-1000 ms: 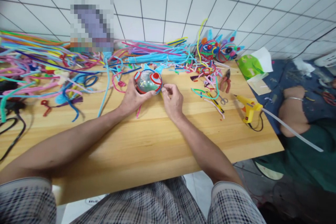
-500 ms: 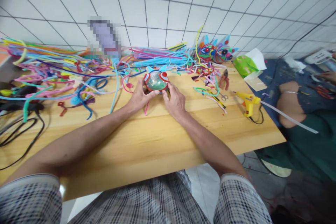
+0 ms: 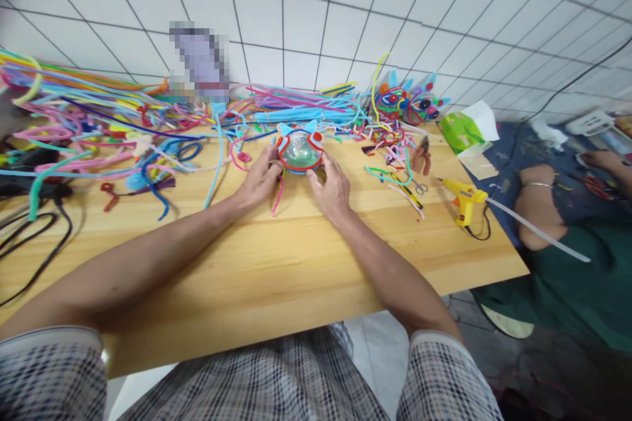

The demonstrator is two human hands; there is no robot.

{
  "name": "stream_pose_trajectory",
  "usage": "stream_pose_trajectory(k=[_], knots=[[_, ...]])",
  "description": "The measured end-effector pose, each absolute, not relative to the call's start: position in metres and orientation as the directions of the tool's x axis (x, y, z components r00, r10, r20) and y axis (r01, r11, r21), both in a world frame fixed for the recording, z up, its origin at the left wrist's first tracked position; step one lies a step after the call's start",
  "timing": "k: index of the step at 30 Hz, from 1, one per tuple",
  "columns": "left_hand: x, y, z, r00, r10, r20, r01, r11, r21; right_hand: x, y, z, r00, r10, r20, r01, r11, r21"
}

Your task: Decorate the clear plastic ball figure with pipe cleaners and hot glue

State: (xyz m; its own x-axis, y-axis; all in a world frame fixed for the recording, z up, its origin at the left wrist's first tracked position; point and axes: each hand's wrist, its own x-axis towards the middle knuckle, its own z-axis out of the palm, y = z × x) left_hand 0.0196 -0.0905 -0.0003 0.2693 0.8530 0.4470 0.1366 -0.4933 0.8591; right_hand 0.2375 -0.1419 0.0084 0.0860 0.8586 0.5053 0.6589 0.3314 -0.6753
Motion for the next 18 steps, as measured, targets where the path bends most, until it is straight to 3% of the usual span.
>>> stream_pose_trajectory(k=[18], knots=[[0.0196, -0.0897, -0.0048, 0.263, 0.850, 0.456, 0.129, -0.499, 0.857, 0.2353, -0.1425, 0.0091, 0.079, 0.855, 0.512, 0.684, 0.327, -0.652]])
